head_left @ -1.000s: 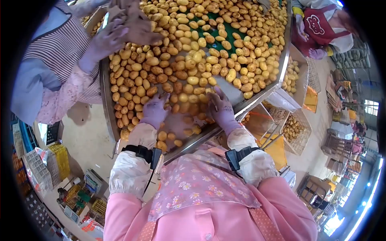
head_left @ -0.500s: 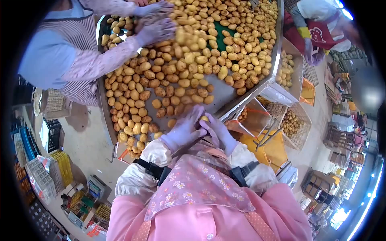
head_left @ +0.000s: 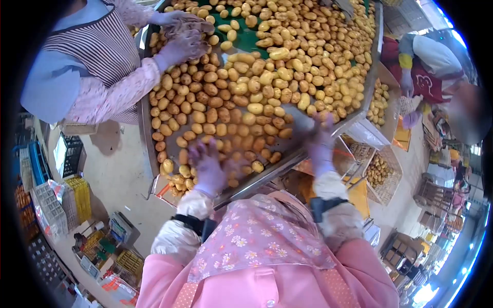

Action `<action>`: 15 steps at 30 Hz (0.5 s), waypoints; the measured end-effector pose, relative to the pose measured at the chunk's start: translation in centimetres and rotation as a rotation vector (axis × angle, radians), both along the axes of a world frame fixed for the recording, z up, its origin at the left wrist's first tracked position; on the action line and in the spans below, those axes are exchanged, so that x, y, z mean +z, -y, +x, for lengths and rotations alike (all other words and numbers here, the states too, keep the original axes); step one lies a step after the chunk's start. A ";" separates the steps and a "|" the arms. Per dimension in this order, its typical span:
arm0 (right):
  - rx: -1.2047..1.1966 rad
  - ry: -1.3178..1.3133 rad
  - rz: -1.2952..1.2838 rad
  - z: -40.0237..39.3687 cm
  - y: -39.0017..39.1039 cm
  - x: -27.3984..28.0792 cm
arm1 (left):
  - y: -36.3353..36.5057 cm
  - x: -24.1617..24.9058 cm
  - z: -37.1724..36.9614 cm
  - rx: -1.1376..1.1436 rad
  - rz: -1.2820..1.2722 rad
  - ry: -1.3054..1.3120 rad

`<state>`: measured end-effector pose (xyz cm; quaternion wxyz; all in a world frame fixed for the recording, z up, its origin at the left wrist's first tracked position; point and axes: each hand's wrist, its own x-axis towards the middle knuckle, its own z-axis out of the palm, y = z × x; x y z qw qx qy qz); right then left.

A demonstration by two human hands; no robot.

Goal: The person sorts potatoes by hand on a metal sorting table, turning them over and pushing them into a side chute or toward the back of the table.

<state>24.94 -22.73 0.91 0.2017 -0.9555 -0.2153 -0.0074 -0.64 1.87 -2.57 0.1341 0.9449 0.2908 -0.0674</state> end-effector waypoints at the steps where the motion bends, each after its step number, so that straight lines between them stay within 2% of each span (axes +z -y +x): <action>1: 0.078 -0.070 0.117 -0.9 -3.1 -5.7 | 0.9 -0.7 -0.7 -0.096 -0.120 0.085; 2: 0.210 -0.200 -0.115 -3.4 -7.4 -4.2 | 1.7 1.7 -0.9 -0.207 -0.158 0.092; 4: 0.245 0.159 -0.362 -9.8 -12.8 -2.7 | 1.1 1.9 -3.2 -0.301 -0.254 0.101; 5: 0.251 0.155 -0.360 -10.5 -12.9 -2.6 | -0.3 2.1 -4.5 -0.311 -0.270 0.093; 6: 0.370 0.126 -0.313 -11.0 -13.0 -2.7 | -2.1 2.4 -5.5 -0.326 -0.286 0.085; 7: 0.493 0.095 -0.267 -11.0 -13.5 -2.0 | -3.7 3.8 -5.9 -0.208 -0.378 0.059; 8: 0.501 0.091 -0.274 -9.8 -14.0 -1.7 | -4.7 2.4 -7.3 -0.052 -0.292 0.126; 9: 0.521 -0.152 -0.344 -7.5 -15.7 0.7 | -5.2 1.0 -8.7 0.104 -0.206 0.188; 10: 0.531 -0.399 -0.412 -5.5 -17.2 1.8 | -5.9 1.1 -8.8 0.110 -0.215 0.181; 11: 0.554 -0.289 -0.242 -3.9 -18.8 1.3 | -7.3 1.6 -7.9 0.130 -0.143 0.270; 14: 0.698 -0.251 -0.208 -2.1 -23.6 -2.3 | -11.4 0.9 -3.2 0.160 -0.036 0.525; 15: 0.696 -0.254 -0.207 -3.1 -24.8 -1.7 | -13.0 1.0 -1.2 0.187 -0.008 0.540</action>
